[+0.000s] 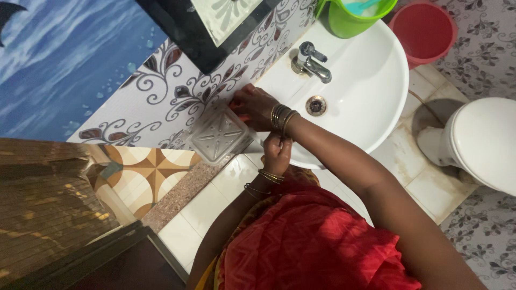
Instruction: The person scrubs a white bathroom sink and faucet using an orange sponge. They repeatedly rinse the sponge under running water and wipe the sink basin, faucet, and surrounding countertop area.
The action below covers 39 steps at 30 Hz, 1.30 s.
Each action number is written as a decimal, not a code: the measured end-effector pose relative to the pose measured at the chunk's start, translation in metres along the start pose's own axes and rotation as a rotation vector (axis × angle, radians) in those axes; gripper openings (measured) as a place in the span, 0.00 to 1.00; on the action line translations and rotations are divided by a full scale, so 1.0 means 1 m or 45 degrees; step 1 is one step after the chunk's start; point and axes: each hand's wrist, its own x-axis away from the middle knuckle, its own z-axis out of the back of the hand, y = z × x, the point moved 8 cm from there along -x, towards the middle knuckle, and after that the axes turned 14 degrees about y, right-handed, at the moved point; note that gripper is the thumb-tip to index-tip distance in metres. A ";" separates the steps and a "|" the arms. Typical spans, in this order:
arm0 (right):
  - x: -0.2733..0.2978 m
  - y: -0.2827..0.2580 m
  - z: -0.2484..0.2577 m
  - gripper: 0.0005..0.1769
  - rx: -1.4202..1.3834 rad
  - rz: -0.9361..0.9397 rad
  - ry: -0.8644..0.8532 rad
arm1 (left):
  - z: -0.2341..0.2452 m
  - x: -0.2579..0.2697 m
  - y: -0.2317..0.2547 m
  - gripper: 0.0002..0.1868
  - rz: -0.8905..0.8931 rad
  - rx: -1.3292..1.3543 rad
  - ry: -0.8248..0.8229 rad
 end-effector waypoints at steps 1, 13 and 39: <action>0.004 0.003 0.003 0.19 -0.022 0.008 0.039 | -0.004 -0.001 0.007 0.05 -0.041 -0.079 -0.045; 0.039 0.036 0.018 0.32 -0.899 -0.613 0.245 | -0.006 0.011 0.022 0.03 -0.148 -0.005 -0.059; 0.146 0.038 -0.063 0.22 -0.212 -0.474 0.251 | 0.020 -0.006 0.058 0.17 -0.365 -0.048 0.272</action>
